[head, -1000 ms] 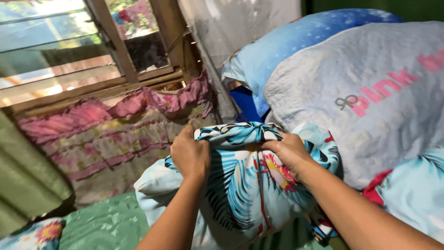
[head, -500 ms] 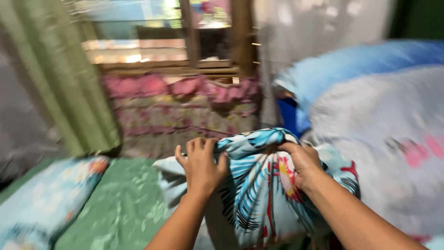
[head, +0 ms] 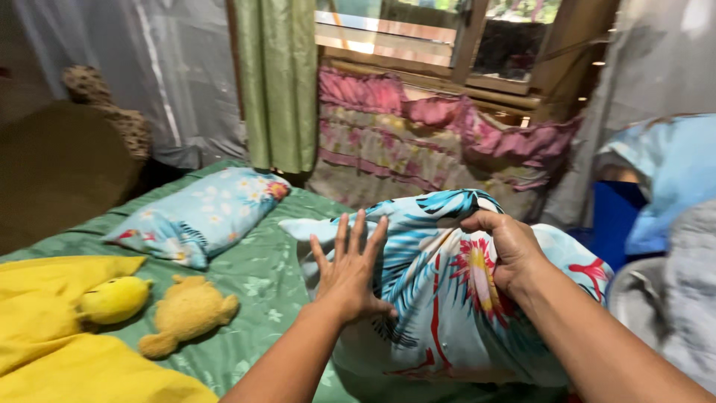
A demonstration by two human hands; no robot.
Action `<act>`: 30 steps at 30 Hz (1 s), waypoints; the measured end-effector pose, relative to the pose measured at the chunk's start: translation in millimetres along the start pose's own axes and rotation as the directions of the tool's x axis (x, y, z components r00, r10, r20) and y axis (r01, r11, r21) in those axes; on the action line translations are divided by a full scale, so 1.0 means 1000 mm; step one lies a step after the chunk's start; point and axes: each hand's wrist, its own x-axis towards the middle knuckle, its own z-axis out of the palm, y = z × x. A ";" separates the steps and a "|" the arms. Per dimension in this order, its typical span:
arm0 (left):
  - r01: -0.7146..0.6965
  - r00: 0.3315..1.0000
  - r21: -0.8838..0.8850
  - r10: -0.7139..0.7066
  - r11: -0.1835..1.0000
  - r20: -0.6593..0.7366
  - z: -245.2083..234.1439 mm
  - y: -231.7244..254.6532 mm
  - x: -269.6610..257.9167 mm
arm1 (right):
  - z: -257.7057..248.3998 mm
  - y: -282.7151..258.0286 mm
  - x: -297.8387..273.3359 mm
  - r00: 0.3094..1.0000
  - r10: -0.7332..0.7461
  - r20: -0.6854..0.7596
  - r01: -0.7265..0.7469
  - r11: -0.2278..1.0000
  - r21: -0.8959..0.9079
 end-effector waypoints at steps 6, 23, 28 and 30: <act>0.006 1.000 0.117 -0.002 0.993 -0.029 -0.006 -0.053 0.005 | 0.039 0.001 0.008 0.939 0.178 0.293 -0.190 0.982 0.010; 0.199 0.759 -0.537 -0.475 0.820 -0.445 -0.059 -0.104 0.011 | 0.064 0.045 0.031 0.889 -0.458 -0.022 0.378 0.759 -0.530; 0.292 0.714 -0.764 -0.662 0.576 -0.226 -0.074 -0.116 0.032 | 0.031 0.078 0.018 0.749 -0.662 -0.035 0.170 0.242 -0.955; 0.265 0.774 -0.869 -0.630 0.417 -0.067 -0.071 -0.123 0.034 | 0.022 0.092 -0.004 0.850 -0.502 -0.162 0.030 0.353 -0.935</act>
